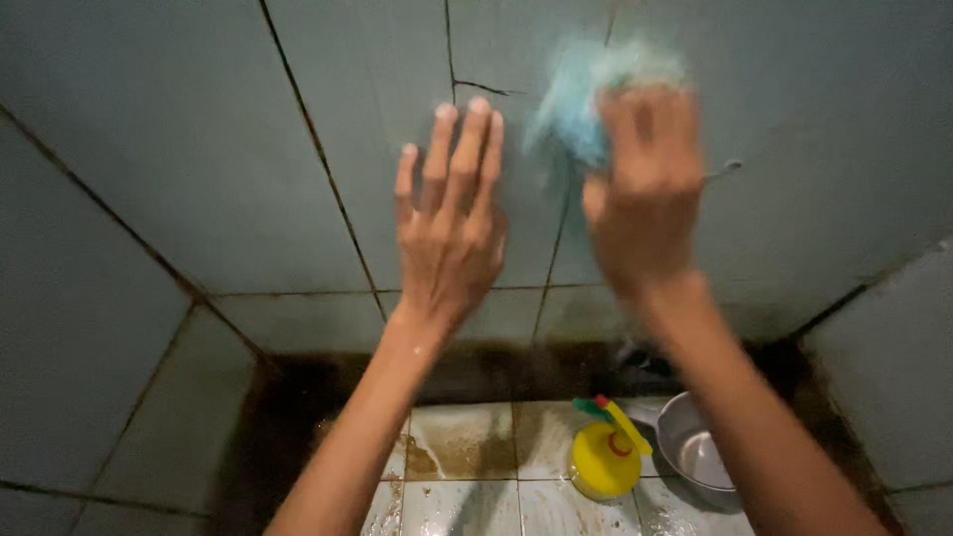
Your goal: The person scrubs tiled shower walls with a blue cloth, focusing on grout lines and corners. A yellow spray bottle and a metal cup are visible on the floor nearby. The person repeatedly wipes the same areas without rinsing or finishing the task.
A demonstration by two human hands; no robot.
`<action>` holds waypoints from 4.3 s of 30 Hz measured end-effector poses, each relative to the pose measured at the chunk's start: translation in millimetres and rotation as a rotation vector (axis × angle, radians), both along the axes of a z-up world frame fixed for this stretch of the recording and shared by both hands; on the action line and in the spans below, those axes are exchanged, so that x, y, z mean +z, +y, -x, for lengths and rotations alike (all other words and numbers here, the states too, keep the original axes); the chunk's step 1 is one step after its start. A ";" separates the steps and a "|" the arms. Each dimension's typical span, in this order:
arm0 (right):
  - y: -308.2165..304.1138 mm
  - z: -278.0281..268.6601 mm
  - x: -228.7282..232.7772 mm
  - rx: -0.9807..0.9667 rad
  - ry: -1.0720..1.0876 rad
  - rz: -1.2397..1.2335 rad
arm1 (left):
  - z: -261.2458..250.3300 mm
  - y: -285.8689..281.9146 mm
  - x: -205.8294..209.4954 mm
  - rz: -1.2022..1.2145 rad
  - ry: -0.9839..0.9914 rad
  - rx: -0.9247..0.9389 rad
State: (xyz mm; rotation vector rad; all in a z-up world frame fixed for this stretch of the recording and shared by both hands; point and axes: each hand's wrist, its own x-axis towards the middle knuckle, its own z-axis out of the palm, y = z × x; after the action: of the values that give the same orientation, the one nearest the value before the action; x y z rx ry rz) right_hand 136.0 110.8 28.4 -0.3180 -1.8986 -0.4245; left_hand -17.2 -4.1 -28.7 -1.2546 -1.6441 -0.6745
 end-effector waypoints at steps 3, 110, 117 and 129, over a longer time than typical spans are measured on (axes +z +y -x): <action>-18.4 -16.7 -47.2 0.032 -0.193 -0.007 | -6.8 -5.1 -9.9 0.053 0.122 -0.040; -30.9 2.8 33.5 0.073 0.071 0.163 | -17.4 6.9 46.0 0.029 0.118 -0.038; 5.5 5.4 61.1 0.052 0.140 0.028 | -15.5 10.4 58.8 -0.010 -0.031 -0.083; -29.8 -11.9 -39.2 0.156 -0.143 0.193 | -6.7 -9.0 -37.5 0.197 0.247 -0.039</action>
State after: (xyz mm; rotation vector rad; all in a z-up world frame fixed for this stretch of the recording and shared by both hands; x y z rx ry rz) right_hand 147.9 81.0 -10.8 -0.2695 -2.0924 -0.1628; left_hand -10.5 -13.1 -66.2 -1.4516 -1.5104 -0.3692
